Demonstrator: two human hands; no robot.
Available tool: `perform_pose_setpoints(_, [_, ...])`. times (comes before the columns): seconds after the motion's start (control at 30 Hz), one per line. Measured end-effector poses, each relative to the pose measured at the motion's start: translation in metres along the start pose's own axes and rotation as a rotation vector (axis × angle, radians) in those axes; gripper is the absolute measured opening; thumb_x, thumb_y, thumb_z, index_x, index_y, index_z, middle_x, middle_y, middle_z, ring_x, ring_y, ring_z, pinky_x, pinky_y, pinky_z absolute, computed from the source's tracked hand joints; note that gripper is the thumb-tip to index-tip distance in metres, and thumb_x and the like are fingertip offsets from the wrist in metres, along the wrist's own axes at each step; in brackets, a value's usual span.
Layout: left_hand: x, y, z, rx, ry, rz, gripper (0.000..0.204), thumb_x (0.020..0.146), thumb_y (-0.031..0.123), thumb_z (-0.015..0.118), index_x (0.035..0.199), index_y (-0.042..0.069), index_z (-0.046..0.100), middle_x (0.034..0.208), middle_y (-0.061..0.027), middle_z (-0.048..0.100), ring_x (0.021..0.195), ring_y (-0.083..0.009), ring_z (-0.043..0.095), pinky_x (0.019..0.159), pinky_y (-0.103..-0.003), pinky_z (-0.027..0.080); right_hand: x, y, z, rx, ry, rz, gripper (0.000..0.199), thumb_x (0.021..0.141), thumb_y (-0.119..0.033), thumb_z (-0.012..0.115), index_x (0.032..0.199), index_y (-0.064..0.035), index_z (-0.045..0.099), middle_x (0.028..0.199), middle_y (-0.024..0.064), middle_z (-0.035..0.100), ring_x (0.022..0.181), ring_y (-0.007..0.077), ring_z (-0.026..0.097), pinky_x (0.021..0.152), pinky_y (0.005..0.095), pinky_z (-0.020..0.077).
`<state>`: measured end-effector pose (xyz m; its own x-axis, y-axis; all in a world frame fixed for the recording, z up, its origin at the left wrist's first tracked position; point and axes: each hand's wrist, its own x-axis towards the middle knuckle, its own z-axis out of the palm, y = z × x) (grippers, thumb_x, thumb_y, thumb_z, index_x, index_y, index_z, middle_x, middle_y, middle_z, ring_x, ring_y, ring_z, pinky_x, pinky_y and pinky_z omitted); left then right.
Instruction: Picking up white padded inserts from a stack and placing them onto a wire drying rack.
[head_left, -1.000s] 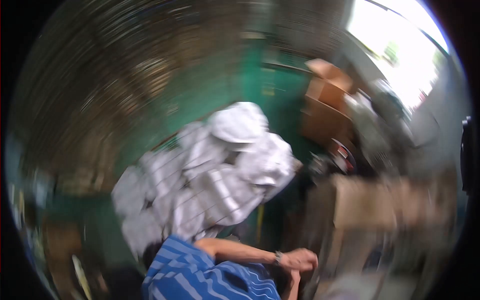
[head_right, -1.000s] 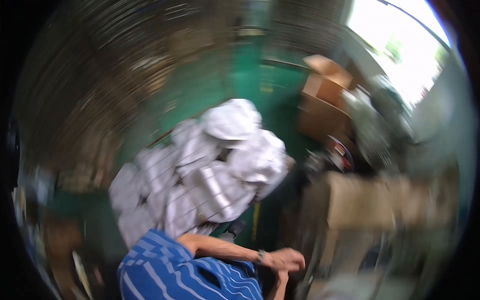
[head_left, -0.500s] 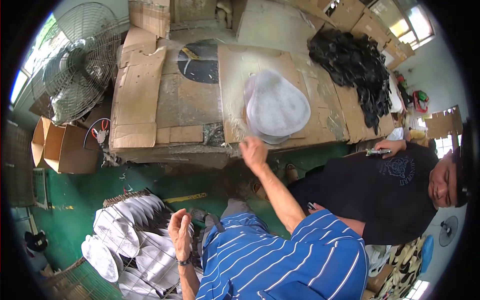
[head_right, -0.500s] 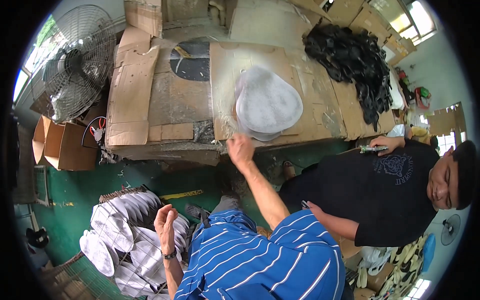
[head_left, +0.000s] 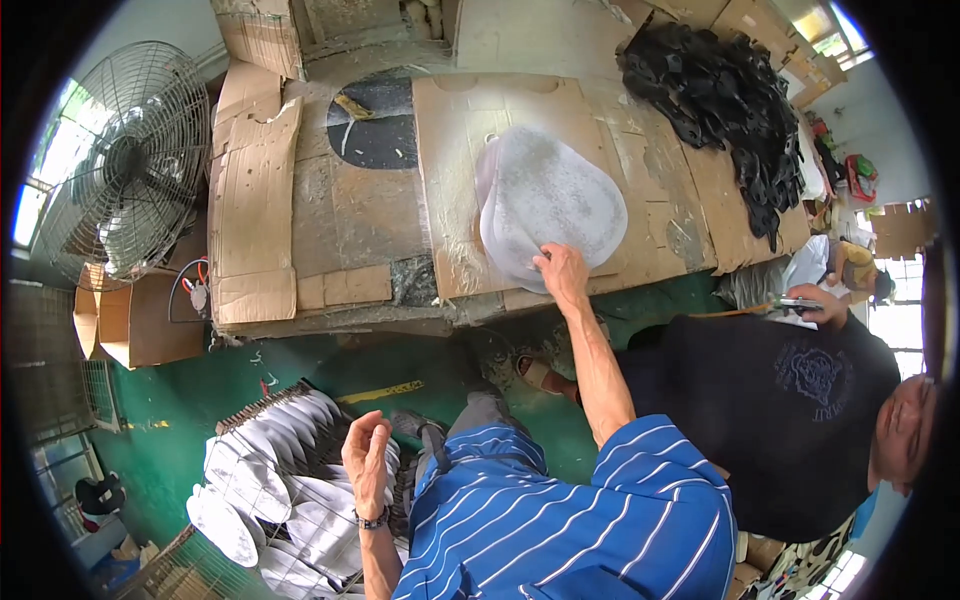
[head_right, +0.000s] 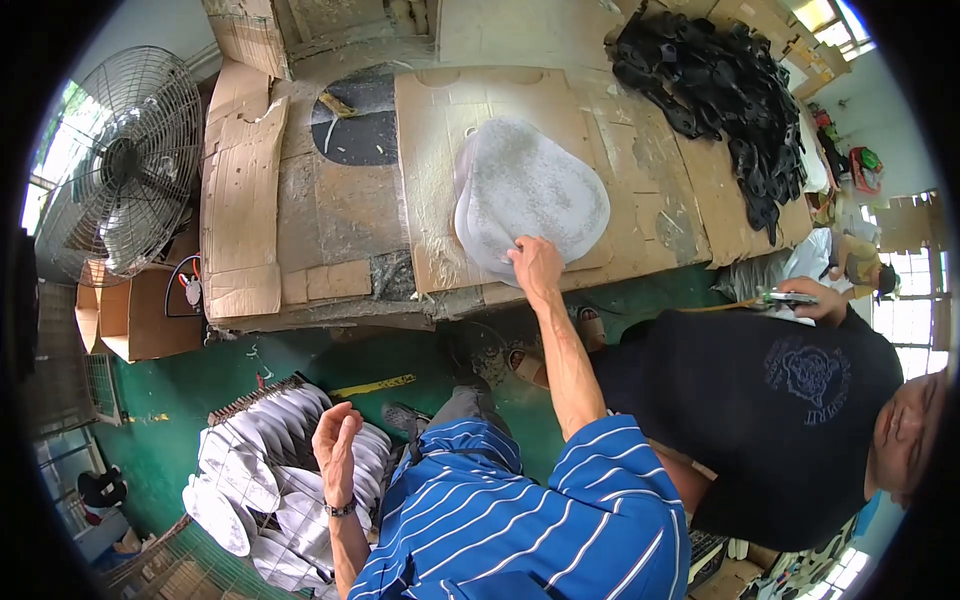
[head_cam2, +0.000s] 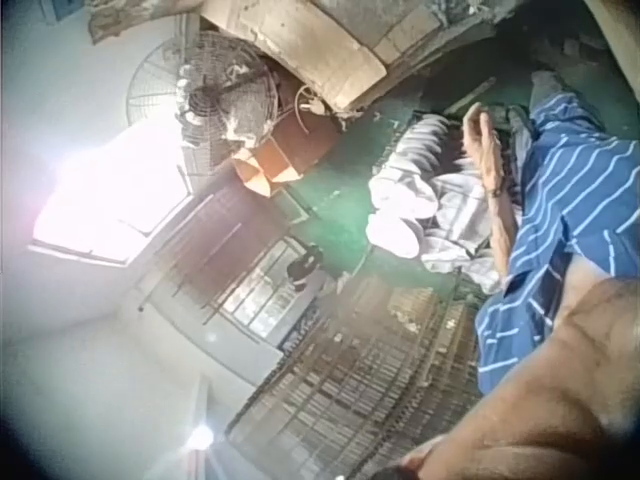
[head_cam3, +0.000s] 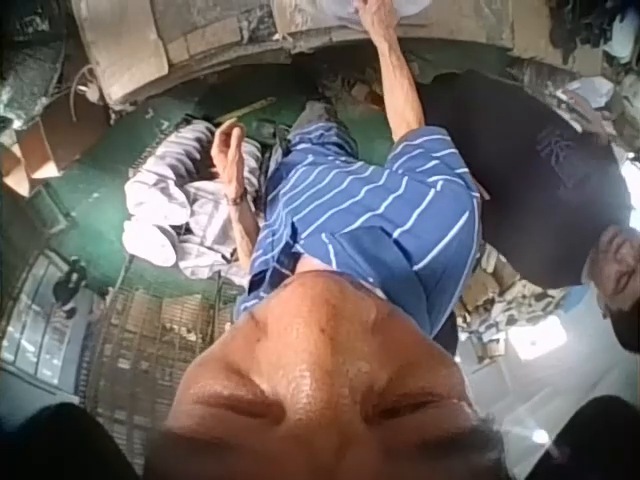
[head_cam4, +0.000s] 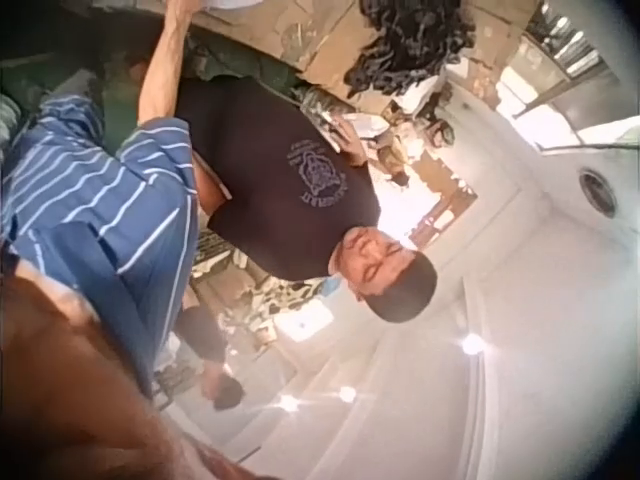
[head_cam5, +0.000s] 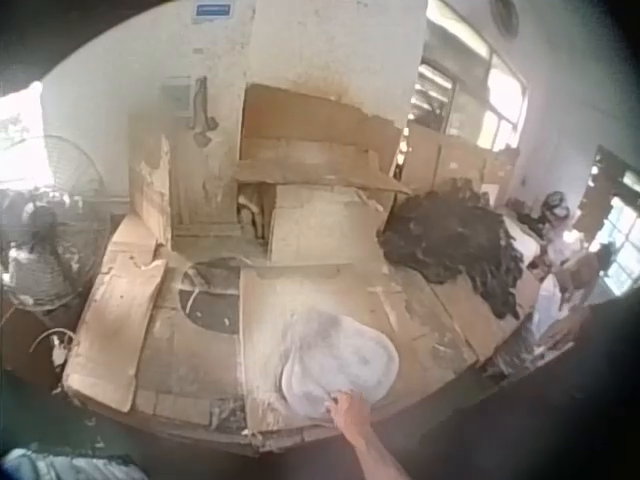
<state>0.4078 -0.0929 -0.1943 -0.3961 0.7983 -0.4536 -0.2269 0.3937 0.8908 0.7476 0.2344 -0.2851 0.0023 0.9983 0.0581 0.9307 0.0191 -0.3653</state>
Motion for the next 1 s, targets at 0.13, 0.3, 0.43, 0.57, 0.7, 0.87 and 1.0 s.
perform_pose_setpoints(0.13, [0.010, 0.012, 0.016, 0.068, -0.017, 0.012, 0.024, 0.103, 0.014, 0.067, 0.123, 0.000, 0.067, 0.102, -0.0035, 0.071, 0.092, -0.0089, 0.063, 0.085, -0.023, 0.050, 0.085, 0.028, -0.038, -0.136, 0.071, -0.027, 0.023, 0.091, -0.022, 0.065, 0.080, -0.0036, 0.075, 0.082, 0.0225, 0.073, 0.079, 0.0419, 0.073, 0.069, 0.0524, 0.0574])
perform_pose_setpoints(0.3, [-0.011, 0.011, 0.017, 0.086, 0.115, -0.017, 0.025, 0.103, 0.013, 0.066, 0.123, 0.000, 0.069, 0.107, -0.0059, 0.073, 0.099, -0.0125, 0.066, 0.088, -0.026, 0.053, 0.216, -0.091, -0.100, -0.452, 0.303, -0.419, 0.017, 0.079, -0.015, 0.064, 0.073, -0.0036, 0.075, 0.076, 0.0234, 0.070, 0.073, 0.0435, 0.070, 0.066, 0.0547, 0.0552])
perform_pose_setpoints(0.43, [-0.039, 0.029, 0.036, 0.164, 0.201, 0.006, 0.029, 0.101, 0.020, 0.064, 0.124, 0.003, 0.071, 0.117, -0.0138, 0.074, 0.109, -0.0242, 0.071, 0.096, -0.035, 0.055, 0.156, -0.193, -0.159, -0.671, -0.089, -0.849, 0.042, 0.088, -0.041, 0.076, 0.075, -0.0016, 0.072, 0.067, 0.0113, 0.064, 0.066, 0.0261, 0.067, 0.063, 0.0443, 0.0533])
perform_pose_setpoints(0.57, [-0.042, 0.006, 0.036, 0.114, 0.207, 0.210, 0.030, 0.097, 0.019, 0.063, 0.118, 0.001, 0.072, 0.113, -0.0169, 0.074, 0.106, -0.0281, 0.071, 0.094, -0.038, 0.056, 0.118, -0.253, -0.213, -0.493, 0.053, -0.897, 0.032, 0.101, -0.038, 0.060, 0.107, -0.0074, 0.068, 0.099, 0.0152, 0.069, 0.094, 0.0328, 0.067, 0.082, 0.0459, 0.0527])
perform_pose_setpoints(0.7, [-0.042, -0.009, 0.037, -0.033, 0.183, 0.307, 0.033, 0.095, 0.023, 0.065, 0.118, 0.000, 0.072, 0.110, -0.0163, 0.075, 0.104, -0.0267, 0.072, 0.091, -0.038, 0.057, 0.083, -0.342, -0.174, -0.330, 0.127, -0.851, 0.027, 0.105, -0.033, 0.056, 0.118, -0.0124, 0.068, 0.114, 0.0147, 0.072, 0.106, 0.0365, 0.069, 0.088, 0.0469, 0.0540])
perform_pose_setpoints(0.87, [-0.053, -0.010, 0.019, -0.412, -0.075, 0.301, 0.064, 0.098, 0.047, 0.071, 0.138, -0.003, 0.062, 0.127, -0.0144, 0.071, 0.113, -0.0214, 0.067, 0.097, -0.034, 0.055, -0.060, -0.392, -0.138, -0.186, -0.114, -1.287, 0.021, 0.099, -0.028, 0.062, 0.107, -0.0105, 0.071, 0.101, 0.0129, 0.074, 0.092, 0.0360, 0.071, 0.079, 0.0476, 0.0547])
perform_pose_setpoints(1.0, [-0.083, -0.012, -0.023, -0.649, -0.018, 0.270, 0.079, 0.097, 0.053, 0.071, 0.153, 0.001, 0.048, 0.142, -0.0121, 0.060, 0.126, -0.0196, 0.057, 0.105, -0.035, 0.050, -0.206, -0.430, -0.130, -0.144, -0.255, -1.459, 0.017, 0.092, -0.023, 0.068, 0.099, -0.0090, 0.074, 0.092, 0.0135, 0.073, 0.090, 0.0340, 0.071, 0.079, 0.0457, 0.0553])
